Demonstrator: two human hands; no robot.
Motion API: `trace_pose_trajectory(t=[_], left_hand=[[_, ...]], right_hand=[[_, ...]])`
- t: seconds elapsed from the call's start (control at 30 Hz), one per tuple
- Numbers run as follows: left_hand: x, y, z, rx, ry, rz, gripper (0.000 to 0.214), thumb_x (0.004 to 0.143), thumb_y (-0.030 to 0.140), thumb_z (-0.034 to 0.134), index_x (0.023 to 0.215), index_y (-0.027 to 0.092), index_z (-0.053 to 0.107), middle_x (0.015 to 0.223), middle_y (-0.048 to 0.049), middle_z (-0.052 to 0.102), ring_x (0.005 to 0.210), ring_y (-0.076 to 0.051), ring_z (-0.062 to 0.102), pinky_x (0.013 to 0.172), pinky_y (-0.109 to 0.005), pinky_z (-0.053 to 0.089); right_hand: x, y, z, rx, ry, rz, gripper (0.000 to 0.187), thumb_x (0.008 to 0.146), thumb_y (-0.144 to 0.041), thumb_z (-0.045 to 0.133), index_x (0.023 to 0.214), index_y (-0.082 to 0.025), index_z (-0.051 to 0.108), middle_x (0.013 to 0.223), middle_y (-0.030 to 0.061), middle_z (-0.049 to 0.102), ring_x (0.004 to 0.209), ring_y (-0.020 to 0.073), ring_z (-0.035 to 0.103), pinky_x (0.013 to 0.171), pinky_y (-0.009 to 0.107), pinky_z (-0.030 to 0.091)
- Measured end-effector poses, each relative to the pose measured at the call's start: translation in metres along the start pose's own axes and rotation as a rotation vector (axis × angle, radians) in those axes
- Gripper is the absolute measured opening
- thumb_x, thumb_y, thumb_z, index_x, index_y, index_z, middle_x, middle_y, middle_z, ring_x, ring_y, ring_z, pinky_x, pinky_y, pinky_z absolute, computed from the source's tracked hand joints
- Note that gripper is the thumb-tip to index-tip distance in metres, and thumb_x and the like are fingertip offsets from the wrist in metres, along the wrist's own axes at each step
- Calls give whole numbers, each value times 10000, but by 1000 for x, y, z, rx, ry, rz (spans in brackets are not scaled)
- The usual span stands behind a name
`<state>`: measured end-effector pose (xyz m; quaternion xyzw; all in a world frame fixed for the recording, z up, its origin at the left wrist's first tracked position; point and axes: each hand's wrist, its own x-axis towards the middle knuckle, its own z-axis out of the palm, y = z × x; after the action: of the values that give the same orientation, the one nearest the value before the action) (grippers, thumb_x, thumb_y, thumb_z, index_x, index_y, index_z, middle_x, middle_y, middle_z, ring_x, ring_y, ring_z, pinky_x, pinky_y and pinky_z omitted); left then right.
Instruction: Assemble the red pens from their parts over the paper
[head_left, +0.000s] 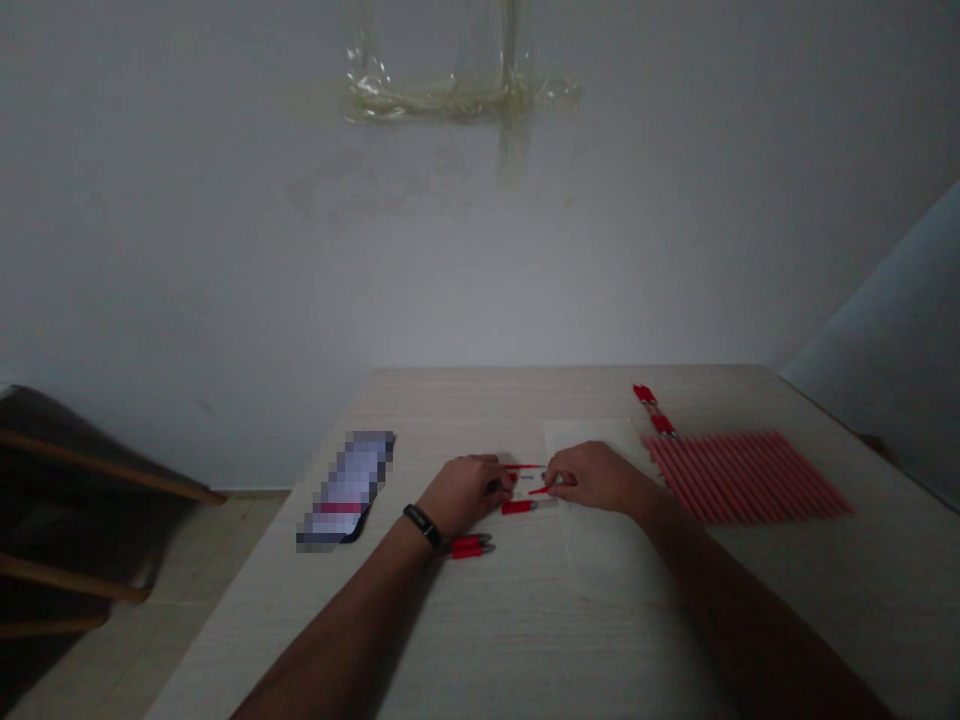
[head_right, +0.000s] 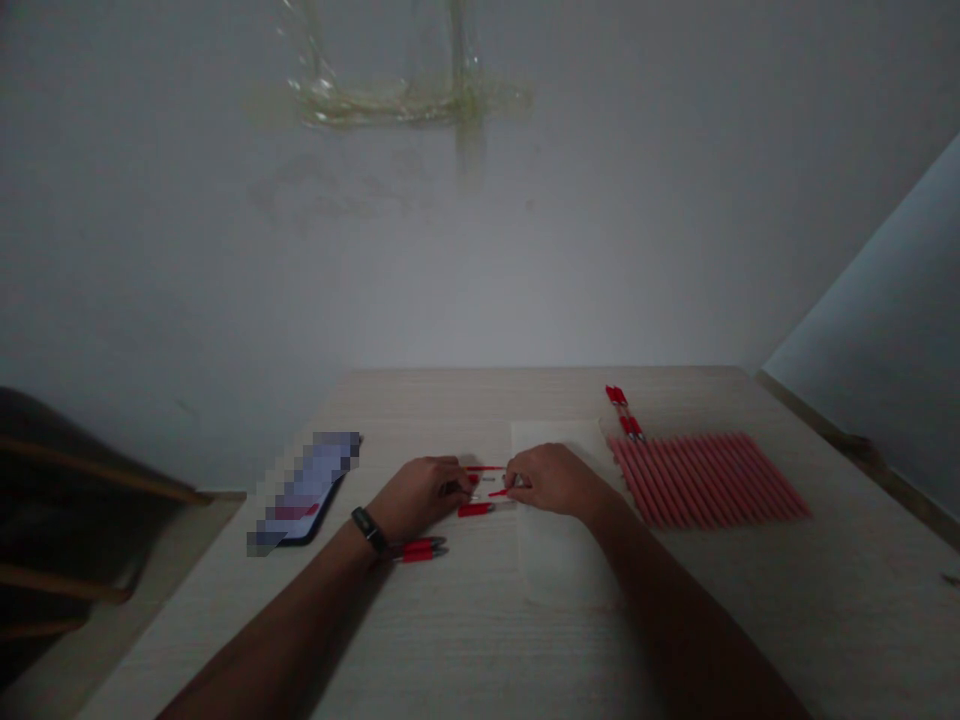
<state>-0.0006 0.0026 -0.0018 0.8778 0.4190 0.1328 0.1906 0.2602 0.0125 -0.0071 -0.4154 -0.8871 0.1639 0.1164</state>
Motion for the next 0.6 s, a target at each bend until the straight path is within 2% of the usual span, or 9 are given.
trace_pose_trajectory(t=[0.37,0.6], left_hand=[[0,6,-6,-38,45,-62,141,896,272,626,948,220,746,935,-38,743,788,-176,658,700,-264,439],[-1,9,-6,-79,78,-45,135,910,264,608,935,211,730,899,-31,728,774,-166,638,674,-250,423]], right_hand=[[-1,-4,-1,44,91,25,131,885,-315,679,959,-251,766,741,-9,722,649,134,627,618,231,370],[-1,-7,-1,61,128,9,123,888,-295,672,958,-244,760,750,-5,720,658,133,631,630,229,381]])
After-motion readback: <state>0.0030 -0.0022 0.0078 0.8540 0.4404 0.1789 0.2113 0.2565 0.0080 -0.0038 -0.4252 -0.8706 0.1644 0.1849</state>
